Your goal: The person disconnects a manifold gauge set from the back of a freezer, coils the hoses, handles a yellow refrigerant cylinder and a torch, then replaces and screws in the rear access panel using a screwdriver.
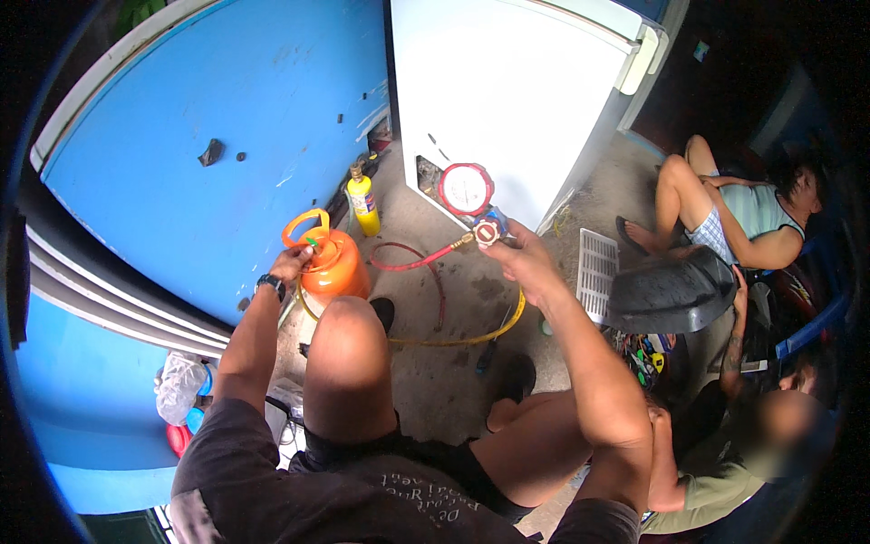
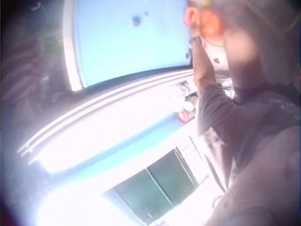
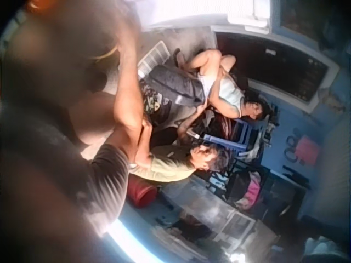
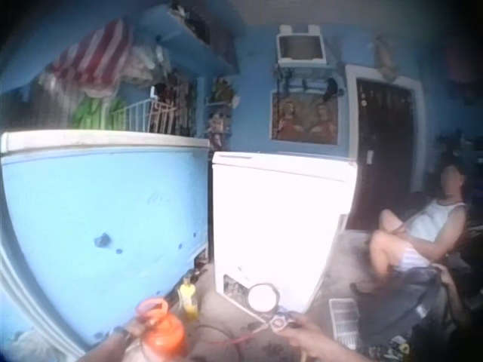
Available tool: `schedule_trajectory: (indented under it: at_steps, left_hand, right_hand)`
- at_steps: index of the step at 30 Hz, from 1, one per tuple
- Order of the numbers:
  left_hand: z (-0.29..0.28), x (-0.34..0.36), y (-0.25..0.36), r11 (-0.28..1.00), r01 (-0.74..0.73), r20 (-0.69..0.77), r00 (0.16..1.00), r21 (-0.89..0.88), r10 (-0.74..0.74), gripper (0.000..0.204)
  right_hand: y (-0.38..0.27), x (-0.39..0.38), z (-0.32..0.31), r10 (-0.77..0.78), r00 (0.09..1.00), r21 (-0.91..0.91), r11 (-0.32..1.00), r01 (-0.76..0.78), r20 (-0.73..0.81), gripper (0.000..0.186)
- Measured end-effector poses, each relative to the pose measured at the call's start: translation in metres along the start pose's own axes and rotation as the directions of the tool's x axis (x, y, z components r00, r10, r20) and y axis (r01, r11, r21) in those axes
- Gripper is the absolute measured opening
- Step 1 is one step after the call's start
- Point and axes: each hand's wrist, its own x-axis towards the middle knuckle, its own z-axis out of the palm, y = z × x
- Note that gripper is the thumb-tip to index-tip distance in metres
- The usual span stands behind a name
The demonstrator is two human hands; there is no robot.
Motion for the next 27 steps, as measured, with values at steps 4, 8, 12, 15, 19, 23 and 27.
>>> schedule_trajectory:
  at_steps: [4, 8, 12, 15, 19, 23, 27]
  left_hand:
    - [-0.01, -0.002, -0.016, 0.981, -0.107, -0.007, 0.994, -0.162, 0.107, 0.029]
    - [-0.009, -0.002, -0.012, 0.994, -0.086, 0.032, 0.996, -0.069, 0.088, 0.028]
    - [-0.004, -0.009, 0.004, 0.999, -0.04, 0.037, 0.998, -0.035, 0.041, 0.033]
    - [0.0, -0.012, 0.002, 0.988, -0.137, 0.017, 0.99, -0.077, 0.139, 0.039]
    - [-0.007, -0.009, -0.007, 0.991, -0.125, 0.004, 0.992, -0.057, 0.125, 0.034]
    - [-0.003, -0.004, 0.003, 0.999, 0.021, -0.009, 1.0, 0.043, -0.021, 0.029]
    - [0.002, -0.002, -0.009, 0.983, -0.181, -0.009, 0.983, -0.027, 0.181, 0.027]
  right_hand:
    - [0.0, 0.002, 0.007, -0.018, 1.0, 0.014, 1.0, 0.018, 0.025, 0.042]
    - [0.002, 0.002, 0.001, -0.001, 0.999, 0.005, 1.0, 0.0, 0.036, 0.059]
    - [0.003, 0.002, -0.003, 0.002, 1.0, -0.011, 1.0, -0.001, 0.03, 0.056]
    - [0.002, 0.002, -0.001, -0.014, 0.999, 0.003, 1.0, 0.014, 0.033, 0.052]
    - [-0.001, 0.002, 0.003, -0.011, 1.0, 0.005, 1.0, 0.011, 0.028, 0.052]
    - [-0.004, 0.0, 0.006, -0.004, 1.0, -0.016, 1.0, 0.004, 0.008, 0.025]
    - [-0.004, -0.001, 0.005, -0.013, 1.0, -0.015, 1.0, 0.013, 0.004, 0.025]
